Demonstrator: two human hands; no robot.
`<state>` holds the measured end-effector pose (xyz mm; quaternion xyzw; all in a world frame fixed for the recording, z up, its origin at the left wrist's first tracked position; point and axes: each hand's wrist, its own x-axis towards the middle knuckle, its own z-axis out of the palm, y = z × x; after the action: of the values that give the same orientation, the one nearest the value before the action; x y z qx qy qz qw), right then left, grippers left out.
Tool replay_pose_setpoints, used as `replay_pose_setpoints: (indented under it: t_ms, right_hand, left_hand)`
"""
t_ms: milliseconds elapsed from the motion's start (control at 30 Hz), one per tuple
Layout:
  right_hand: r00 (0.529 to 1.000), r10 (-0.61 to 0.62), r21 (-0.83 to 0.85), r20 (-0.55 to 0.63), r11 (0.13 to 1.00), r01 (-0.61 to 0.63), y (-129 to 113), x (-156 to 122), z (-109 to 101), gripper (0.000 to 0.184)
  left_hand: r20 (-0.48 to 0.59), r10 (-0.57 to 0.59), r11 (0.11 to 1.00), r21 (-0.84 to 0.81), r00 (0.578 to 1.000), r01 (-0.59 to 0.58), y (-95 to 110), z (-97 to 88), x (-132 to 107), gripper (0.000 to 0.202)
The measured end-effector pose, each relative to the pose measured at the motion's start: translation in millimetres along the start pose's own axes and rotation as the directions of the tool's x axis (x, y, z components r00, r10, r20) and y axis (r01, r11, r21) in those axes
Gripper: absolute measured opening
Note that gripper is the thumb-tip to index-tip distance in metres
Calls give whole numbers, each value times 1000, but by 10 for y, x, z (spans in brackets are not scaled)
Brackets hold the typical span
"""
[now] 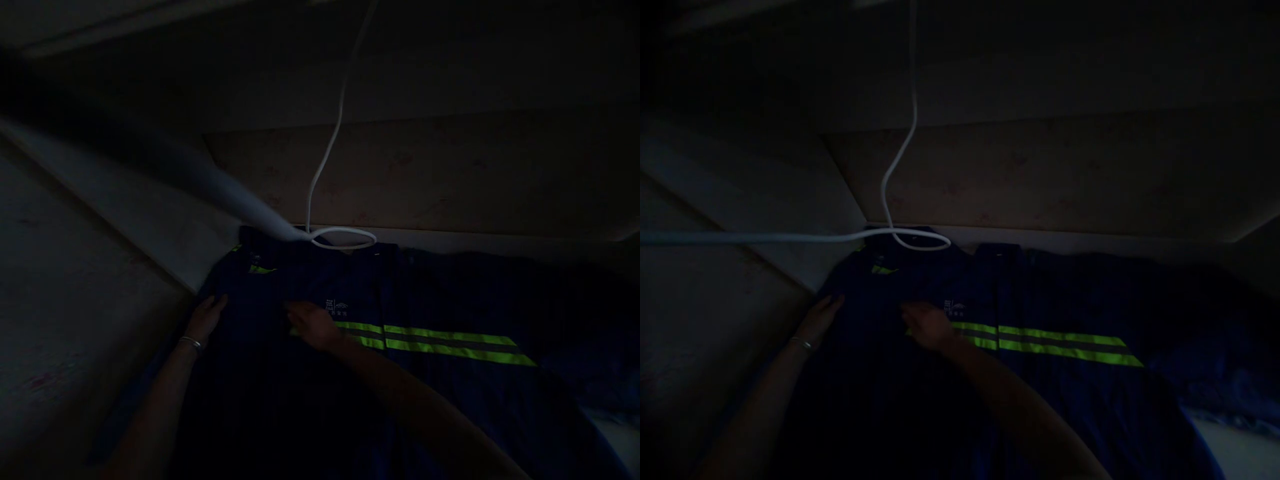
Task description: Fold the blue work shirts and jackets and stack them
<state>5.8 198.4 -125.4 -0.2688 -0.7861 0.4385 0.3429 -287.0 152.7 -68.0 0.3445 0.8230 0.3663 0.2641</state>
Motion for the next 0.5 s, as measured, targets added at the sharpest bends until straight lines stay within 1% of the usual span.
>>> replay_pose_setpoints:
  t_ms: [33, 67, 100, 133, 167, 233, 267, 300, 367, 500]
  right_hand:
    - [982, 153, 148, -114, 980, -135, 56, 70, -8, 42]
    - [940, 287, 305, -183, 926, -223, 106, 151, -19, 45]
    - [896, 390, 458, -211, 849, -261, 147, 237, -29, 48]
    - [864, 457, 593, -212, 763, -258, 175, 323, -34, 51]
    - [843, 499, 701, -201, 674, -232, 190, 406, -30, 53]
    - [800, 573, 856, -175, 490, -164, 183, 542, 8, 54]
    - [777, 606, 897, -168, 421, -135, 168, 592, 43, 54]
    - [760, 628, 912, -171, 392, -119, 149, 630, 85, 54]
    - [740, 646, 921, -186, 377, -98, 114, 672, 177, 53]
    - [737, 643, 933, -209, 358, -48, 92, 685, 294, 52]
  left_hand:
    - [-5, -4, 999, -33, 1000, 4, 55, -22, -44, 61]
    - [-10, -10, 998, -63, 1000, 9, 123, -46, -93, 65]
    - [-5, -15, 995, -96, 1000, 14, 203, -71, -146, 67]
    - [19, -15, 990, -138, 1000, 18, 293, -94, -204, 68]
    - [66, -10, 982, -187, 998, 22, 386, -114, -264, 66]
    - [188, 7, 960, -277, 982, 46, 556, -133, -378, 59]
    - [246, 11, 951, -303, 969, 66, 619, -133, -425, 56]
    - [290, 8, 947, -311, 957, 86, 662, -127, -461, 54]
    - [330, -16, 946, -300, 944, 121, 686, -110, -496, 55]
    - [333, -20, 952, -280, 943, 119, 649, -113, -507, 58]
